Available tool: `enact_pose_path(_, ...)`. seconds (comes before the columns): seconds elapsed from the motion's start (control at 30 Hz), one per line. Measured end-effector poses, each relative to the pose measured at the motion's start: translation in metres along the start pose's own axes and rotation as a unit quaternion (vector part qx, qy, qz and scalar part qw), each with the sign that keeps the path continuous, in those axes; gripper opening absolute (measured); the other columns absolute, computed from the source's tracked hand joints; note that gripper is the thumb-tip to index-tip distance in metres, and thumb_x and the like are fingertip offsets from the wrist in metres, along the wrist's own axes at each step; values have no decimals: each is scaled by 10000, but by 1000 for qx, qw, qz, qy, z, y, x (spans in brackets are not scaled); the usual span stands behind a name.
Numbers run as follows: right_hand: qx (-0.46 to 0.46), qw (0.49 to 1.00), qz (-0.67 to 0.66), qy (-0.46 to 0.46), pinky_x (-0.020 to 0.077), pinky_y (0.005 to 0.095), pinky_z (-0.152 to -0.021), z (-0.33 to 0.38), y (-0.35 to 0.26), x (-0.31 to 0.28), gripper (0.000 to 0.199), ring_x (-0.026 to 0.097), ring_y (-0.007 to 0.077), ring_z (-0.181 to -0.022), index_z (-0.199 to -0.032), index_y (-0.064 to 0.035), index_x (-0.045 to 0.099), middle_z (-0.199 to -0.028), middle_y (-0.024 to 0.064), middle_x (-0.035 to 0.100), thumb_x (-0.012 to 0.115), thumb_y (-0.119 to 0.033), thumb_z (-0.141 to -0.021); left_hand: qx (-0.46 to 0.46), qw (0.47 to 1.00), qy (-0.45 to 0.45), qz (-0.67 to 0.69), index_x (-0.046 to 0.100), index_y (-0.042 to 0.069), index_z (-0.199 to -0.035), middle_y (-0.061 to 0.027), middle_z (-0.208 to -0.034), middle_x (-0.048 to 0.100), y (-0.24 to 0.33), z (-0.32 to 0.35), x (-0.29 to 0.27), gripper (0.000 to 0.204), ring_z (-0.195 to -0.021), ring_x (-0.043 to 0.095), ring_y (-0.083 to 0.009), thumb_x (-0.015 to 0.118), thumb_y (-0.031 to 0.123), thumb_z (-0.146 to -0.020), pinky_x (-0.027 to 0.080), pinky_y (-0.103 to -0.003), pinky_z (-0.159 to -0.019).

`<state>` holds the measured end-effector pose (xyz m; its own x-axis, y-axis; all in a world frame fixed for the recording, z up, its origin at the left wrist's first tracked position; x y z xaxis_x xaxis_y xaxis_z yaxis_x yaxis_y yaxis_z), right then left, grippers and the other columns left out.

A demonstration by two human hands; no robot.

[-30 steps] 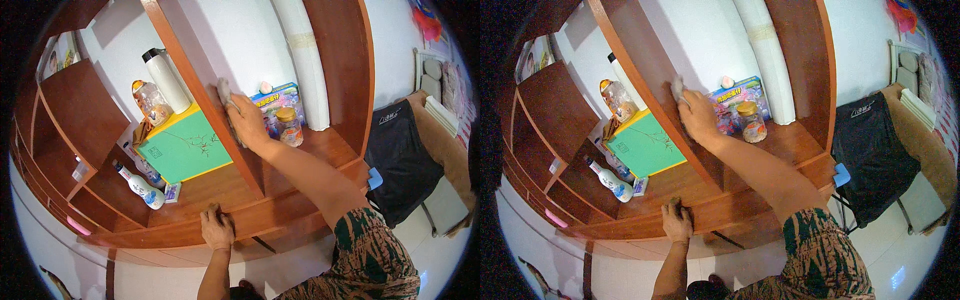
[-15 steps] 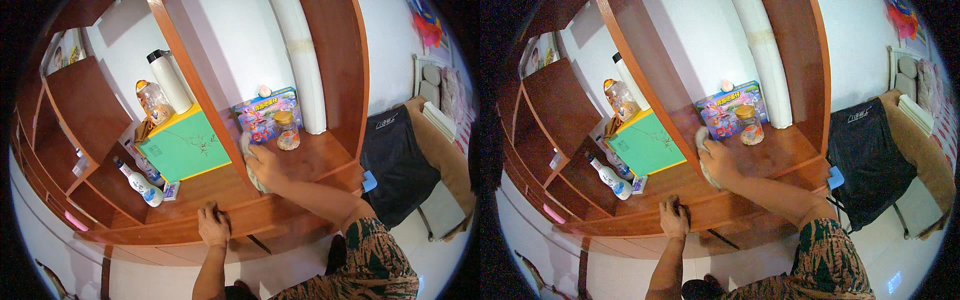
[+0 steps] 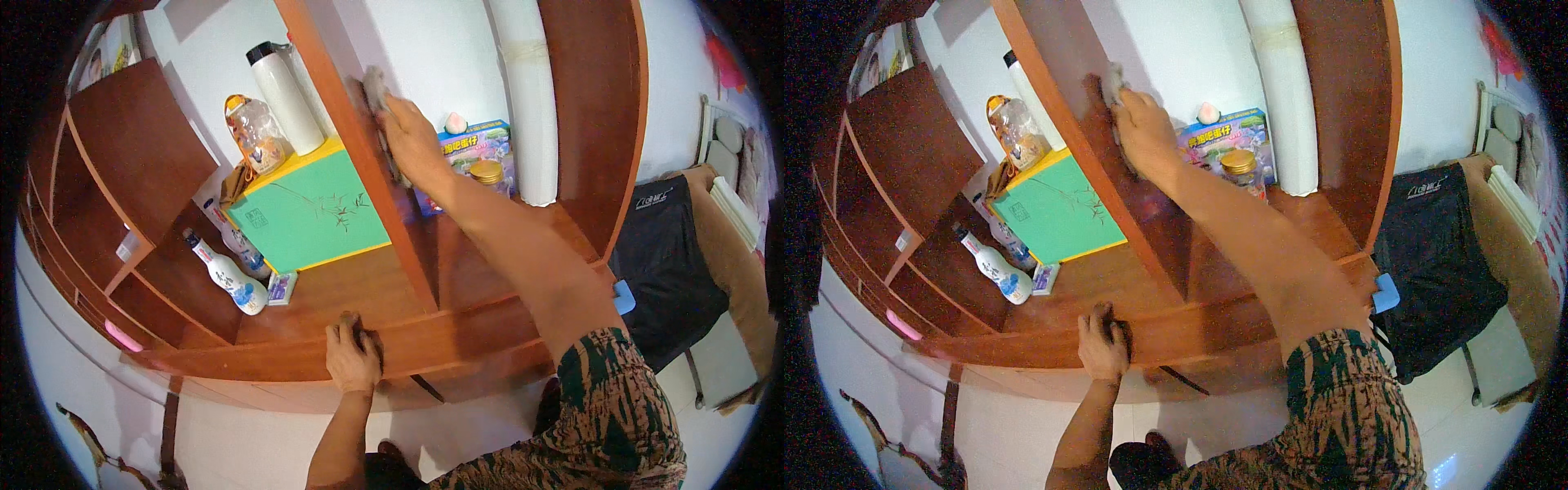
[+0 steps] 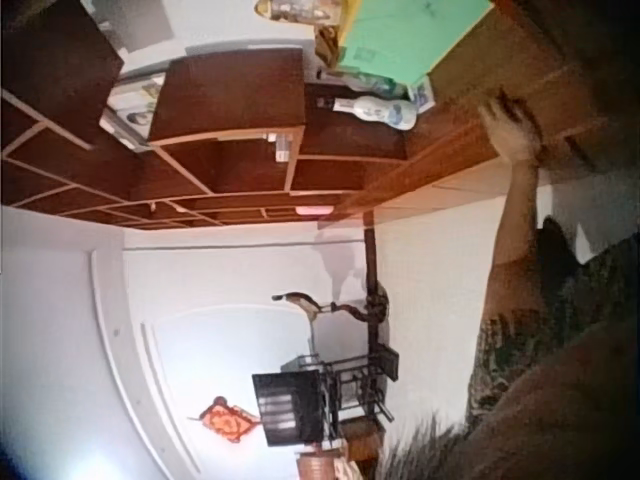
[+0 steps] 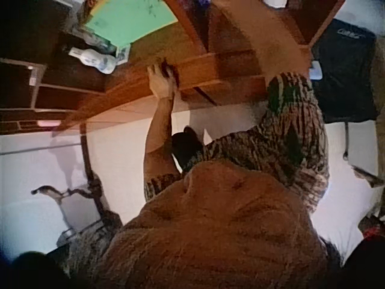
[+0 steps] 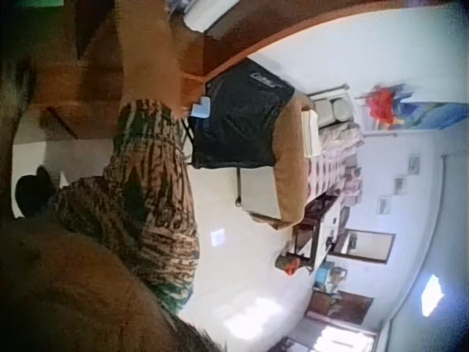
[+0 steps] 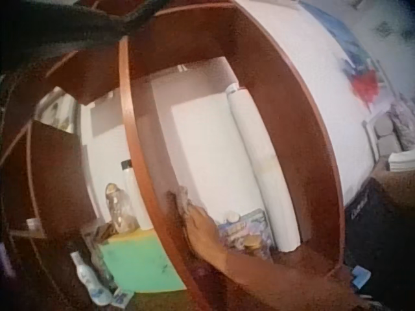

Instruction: The person wipes the exterior surfaces and shelves of a wooden cabinet with a cloth.

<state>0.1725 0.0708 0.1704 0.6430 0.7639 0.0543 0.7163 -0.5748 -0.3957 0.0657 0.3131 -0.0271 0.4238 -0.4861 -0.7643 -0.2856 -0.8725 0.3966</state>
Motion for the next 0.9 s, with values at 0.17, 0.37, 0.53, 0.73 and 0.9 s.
enact_pose_path(0.17,159,980,55,-105,395,435,-920,69,49,-4,325,503,438,-1071,-1140,55,517,-1078,303,556,421,-197,-958,7,1000,-3,4,581,146,-1184,-120,-1138,525,0,0,-1,361,-1040,556,-354,572,122,-824,491,-448,-847)
enact_pose_path(0.37,333,920,114,-172,421,468,-863,147,62,-16,309,549,437,-1024,-1101,30,524,-1051,300,578,440,-223,-943,17,1000,23,11,594,156,-1148,-100,-1134,534,-1,0,-1,314,-1030,565,-324,582,130,-836,486,-435,-837)
enact_pose_path(0.53,353,889,163,-240,463,452,-809,181,52,-34,302,602,396,-979,-1073,5,565,-1040,247,631,512,-245,-913,-16,1000,0,6,592,155,-1149,-101,-1135,534,6,-1,-5,314,-1018,572,-329,581,131,-836,488,-437,-833)
enact_pose_path(0.73,546,789,-92,-268,502,396,-727,175,23,-65,305,636,272,-845,-1070,8,588,-886,103,659,545,-251,-915,-6,1000,7,11,588,148,-1157,-111,-1129,535,-2,0,0,317,-1026,568,-334,575,131,-840,485,-441,-843)
enact_pose_path(0.9,561,780,-151,-233,490,349,-705,173,-3,-84,238,609,219,-767,-977,-11,588,-825,82,644,534,-235,-917,-3,1000,15,15,586,146,-1157,-114,-1125,536,-2,0,-3,315,-1035,565,-336,571,124,-843,482,-441,-857)
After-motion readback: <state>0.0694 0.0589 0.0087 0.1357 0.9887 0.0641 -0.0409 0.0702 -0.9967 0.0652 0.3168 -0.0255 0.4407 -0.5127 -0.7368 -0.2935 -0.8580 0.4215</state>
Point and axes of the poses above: each hand's wrist, its own z-axis away from the middle knuckle, its own x-axis out of the palm, y = z × x, the point moved 1 cm from there along -z, towards the middle knuckle
